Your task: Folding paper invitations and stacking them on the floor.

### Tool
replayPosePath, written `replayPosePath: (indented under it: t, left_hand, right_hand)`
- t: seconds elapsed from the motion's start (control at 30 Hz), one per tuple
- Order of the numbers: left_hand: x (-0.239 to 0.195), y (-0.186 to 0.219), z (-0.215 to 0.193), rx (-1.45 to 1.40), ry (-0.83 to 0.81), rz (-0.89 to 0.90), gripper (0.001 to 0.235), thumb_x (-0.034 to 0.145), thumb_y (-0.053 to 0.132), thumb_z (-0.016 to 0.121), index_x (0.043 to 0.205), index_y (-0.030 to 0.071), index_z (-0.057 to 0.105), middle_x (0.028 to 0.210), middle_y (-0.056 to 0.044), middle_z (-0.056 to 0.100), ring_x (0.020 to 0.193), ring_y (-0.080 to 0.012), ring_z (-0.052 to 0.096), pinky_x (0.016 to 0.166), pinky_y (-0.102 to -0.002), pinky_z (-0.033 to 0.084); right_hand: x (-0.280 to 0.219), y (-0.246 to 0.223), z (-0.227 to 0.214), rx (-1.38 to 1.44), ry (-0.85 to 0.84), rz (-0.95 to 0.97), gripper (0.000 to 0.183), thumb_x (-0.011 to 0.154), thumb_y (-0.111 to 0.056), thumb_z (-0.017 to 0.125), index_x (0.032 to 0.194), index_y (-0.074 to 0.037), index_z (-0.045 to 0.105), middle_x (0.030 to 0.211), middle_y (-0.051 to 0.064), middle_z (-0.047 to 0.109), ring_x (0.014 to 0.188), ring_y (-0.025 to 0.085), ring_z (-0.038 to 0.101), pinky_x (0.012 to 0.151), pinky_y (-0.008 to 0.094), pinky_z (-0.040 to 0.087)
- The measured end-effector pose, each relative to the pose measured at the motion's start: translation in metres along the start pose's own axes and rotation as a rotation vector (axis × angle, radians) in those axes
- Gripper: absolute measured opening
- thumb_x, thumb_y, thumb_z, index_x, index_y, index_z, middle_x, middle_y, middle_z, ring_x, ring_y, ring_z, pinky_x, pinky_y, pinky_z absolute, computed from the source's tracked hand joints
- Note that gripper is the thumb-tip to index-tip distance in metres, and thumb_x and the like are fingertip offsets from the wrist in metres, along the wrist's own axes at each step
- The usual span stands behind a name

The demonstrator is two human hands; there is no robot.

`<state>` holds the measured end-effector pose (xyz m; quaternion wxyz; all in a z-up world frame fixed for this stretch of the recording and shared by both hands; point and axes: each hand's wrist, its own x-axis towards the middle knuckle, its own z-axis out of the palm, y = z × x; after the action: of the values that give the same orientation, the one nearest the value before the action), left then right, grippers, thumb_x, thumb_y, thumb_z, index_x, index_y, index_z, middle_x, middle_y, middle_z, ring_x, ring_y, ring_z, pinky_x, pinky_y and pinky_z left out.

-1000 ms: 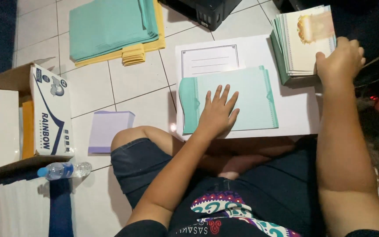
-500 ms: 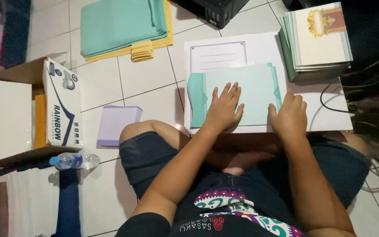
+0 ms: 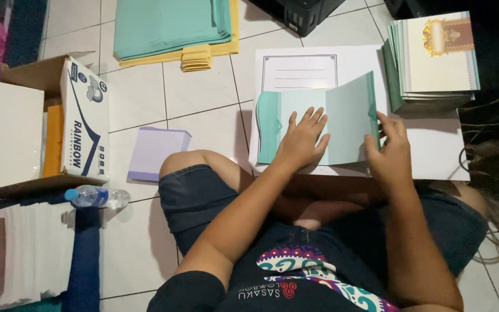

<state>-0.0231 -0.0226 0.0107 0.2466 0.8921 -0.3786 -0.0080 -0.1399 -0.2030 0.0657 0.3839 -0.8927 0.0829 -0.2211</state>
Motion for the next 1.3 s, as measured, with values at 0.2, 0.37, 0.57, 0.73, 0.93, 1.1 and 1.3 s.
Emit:
replayPosePath:
  t: [0.2,0.37,0.57,0.73,0.93,1.1,1.3]
  left_hand:
    - [0.009,-0.025,0.006,-0.509,-0.021,-0.098,0.077,0.099,0.076,0.024,0.078,0.013,0.062,0.115,-0.015,0.071,0.148,-0.0281,0.036,0.126,-0.059,0.003]
    - [0.014,-0.041,0.017,-0.368,-0.061,0.002,0.071,0.105,0.059,0.019,0.105,0.014,0.073,0.123,-0.014,0.069,0.145,-0.0282,0.041,0.124,-0.062,0.003]
    - [0.011,-0.037,0.006,-0.388,-0.118,-0.045,0.081,0.107,0.058,0.007,0.12,0.014,0.074,0.137,-0.012,0.066,0.149,-0.0228,0.038,0.125,-0.059,-0.005]
    - [0.007,-0.077,0.062,-0.536,-0.092,-0.105,0.077,0.108,0.06,0.014,0.124,0.014,0.073,0.143,-0.013,0.061,0.149,-0.0216,0.039,0.127,-0.054,-0.009]
    - [0.01,-0.069,0.018,-0.97,-0.069,-0.153,0.042,0.096,0.034,0.049,0.058,0.019,0.038,0.063,0.006,0.039,0.063,-0.011,0.042,0.079,-0.031,0.039]
    - [0.013,-0.098,0.015,-1.164,-0.026,-0.367,0.053,0.096,0.024,0.074,0.144,0.011,0.056,0.127,-0.013,0.069,0.116,-0.0224,0.064,0.111,-0.047,0.043]
    - [0.023,-0.042,-0.005,0.048,0.31,-0.074,0.089,0.095,0.021,0.065,0.168,0.016,0.014,0.17,-0.027,0.015,0.157,-0.0496,0.015,0.122,-0.066,0.027]
  right_hand:
    - [-0.013,-0.063,0.012,0.075,-0.263,-0.22,0.058,0.097,-0.015,0.063,0.152,-0.001,0.049,0.145,0.026,0.049,0.135,0.048,0.046,0.108,0.057,0.043]
    - [-0.014,-0.046,0.025,-0.023,-0.263,-0.28,0.064,0.092,-0.012,0.068,0.153,-0.005,0.05,0.148,0.024,0.05,0.136,0.046,0.048,0.109,0.056,0.043]
    - [-0.015,-0.043,0.026,0.02,-0.271,-0.219,0.069,0.094,-0.024,0.068,0.156,-0.006,0.044,0.148,0.026,0.049,0.134,0.05,0.048,0.108,0.061,0.041]
    - [-0.014,-0.037,0.018,-0.111,0.011,-0.187,0.078,0.106,-0.054,0.04,0.163,-0.001,0.027,0.149,0.034,0.039,0.139,0.055,0.035,0.115,0.066,0.024]
    - [-0.008,-0.022,0.049,-0.258,-0.152,-0.231,0.049,0.109,-0.023,0.045,0.152,-0.001,0.05,0.157,0.024,0.045,0.149,0.042,0.033,0.121,0.054,0.021]
    - [-0.002,0.014,0.078,-0.44,-0.45,-0.091,0.066,0.107,-0.04,0.038,0.159,0.001,0.036,0.164,0.024,0.035,0.156,0.038,0.023,0.126,0.05,0.011]
    - [-0.002,0.023,0.084,-0.55,-0.489,-0.095,0.066,0.11,-0.043,0.027,0.162,-0.004,0.031,0.17,0.018,0.026,0.159,0.031,0.018,0.126,0.046,0.004]
